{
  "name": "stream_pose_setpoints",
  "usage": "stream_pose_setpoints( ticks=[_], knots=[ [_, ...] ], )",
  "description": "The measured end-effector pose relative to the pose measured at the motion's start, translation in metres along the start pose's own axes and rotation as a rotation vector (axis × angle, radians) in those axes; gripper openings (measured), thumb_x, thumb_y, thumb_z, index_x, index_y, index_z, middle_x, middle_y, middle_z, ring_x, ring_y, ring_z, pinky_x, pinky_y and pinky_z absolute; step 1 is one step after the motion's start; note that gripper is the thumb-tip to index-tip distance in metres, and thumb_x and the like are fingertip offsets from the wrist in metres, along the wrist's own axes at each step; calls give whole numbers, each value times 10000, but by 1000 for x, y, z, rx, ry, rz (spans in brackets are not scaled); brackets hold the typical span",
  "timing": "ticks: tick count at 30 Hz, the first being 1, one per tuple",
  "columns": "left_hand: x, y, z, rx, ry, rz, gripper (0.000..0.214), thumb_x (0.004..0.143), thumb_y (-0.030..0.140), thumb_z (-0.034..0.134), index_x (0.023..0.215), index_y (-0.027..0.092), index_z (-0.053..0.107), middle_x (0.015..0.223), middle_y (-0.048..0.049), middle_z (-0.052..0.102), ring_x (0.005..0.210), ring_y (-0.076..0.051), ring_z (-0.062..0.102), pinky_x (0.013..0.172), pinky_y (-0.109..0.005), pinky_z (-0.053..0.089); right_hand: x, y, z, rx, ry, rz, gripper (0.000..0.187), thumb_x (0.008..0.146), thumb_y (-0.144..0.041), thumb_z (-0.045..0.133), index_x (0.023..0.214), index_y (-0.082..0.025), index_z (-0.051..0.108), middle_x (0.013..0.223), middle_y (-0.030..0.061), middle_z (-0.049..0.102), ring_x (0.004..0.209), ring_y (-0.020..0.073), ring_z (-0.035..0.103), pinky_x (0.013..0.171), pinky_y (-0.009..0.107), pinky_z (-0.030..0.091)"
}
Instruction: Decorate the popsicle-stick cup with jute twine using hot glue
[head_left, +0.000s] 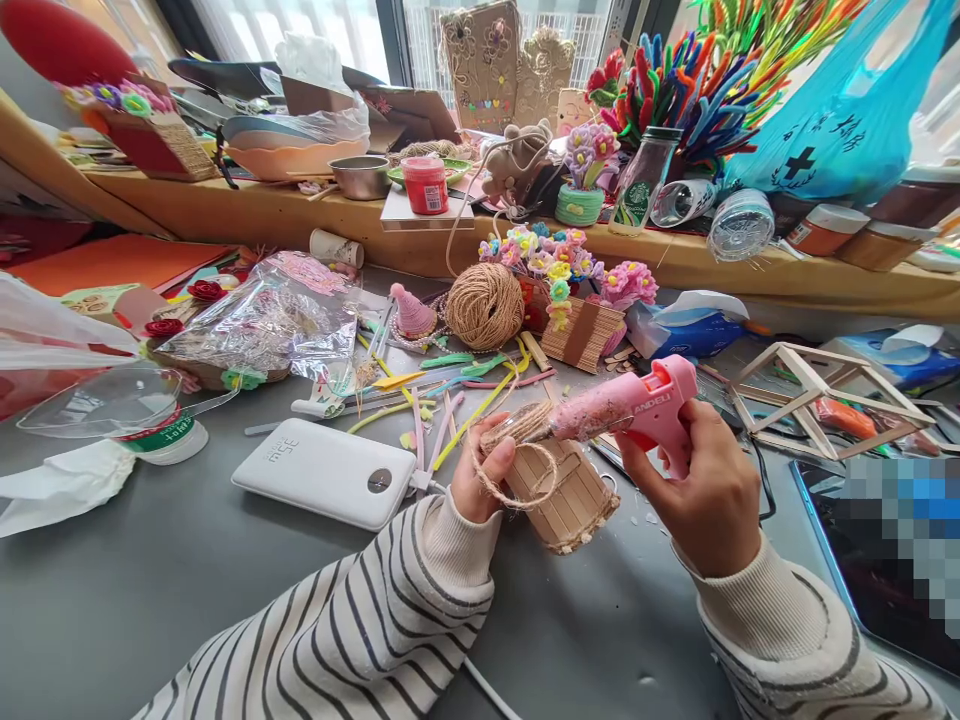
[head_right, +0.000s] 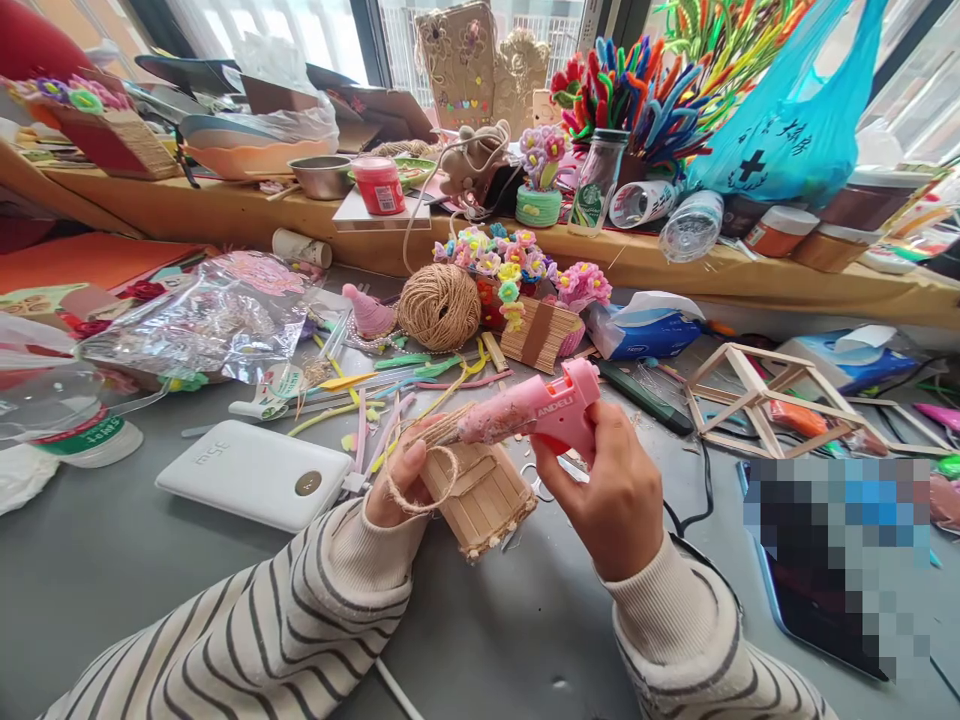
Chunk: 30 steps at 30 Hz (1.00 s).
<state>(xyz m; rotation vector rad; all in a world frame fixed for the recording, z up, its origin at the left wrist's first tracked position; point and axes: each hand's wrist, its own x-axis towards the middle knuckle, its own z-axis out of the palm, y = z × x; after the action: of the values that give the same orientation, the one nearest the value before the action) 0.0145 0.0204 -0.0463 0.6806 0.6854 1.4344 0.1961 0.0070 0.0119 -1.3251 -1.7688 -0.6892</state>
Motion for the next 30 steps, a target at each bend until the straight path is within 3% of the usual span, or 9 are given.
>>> stream_pose_setpoints(
  ticks=[6,30],
  knots=[
    [0,-4,1,5,7,17,285,868,331,497,1096,167,547,1112,-81,582,945,-184,582,824,-403,493,0,1,1,-29,30,-31,381,780,-410,579,1012,-118,498,708,50,591,591,171,591,506,253,453],
    [-2,6,6,23,31,-25,285,873,323,490,1111,175,539,1147,-83,562,963,-184,574,821,-394,498,-1,1,1,-60,37,-20,335,756,-363,591,1003,-161,489,675,23,598,532,165,578,459,260,430]
  ],
)
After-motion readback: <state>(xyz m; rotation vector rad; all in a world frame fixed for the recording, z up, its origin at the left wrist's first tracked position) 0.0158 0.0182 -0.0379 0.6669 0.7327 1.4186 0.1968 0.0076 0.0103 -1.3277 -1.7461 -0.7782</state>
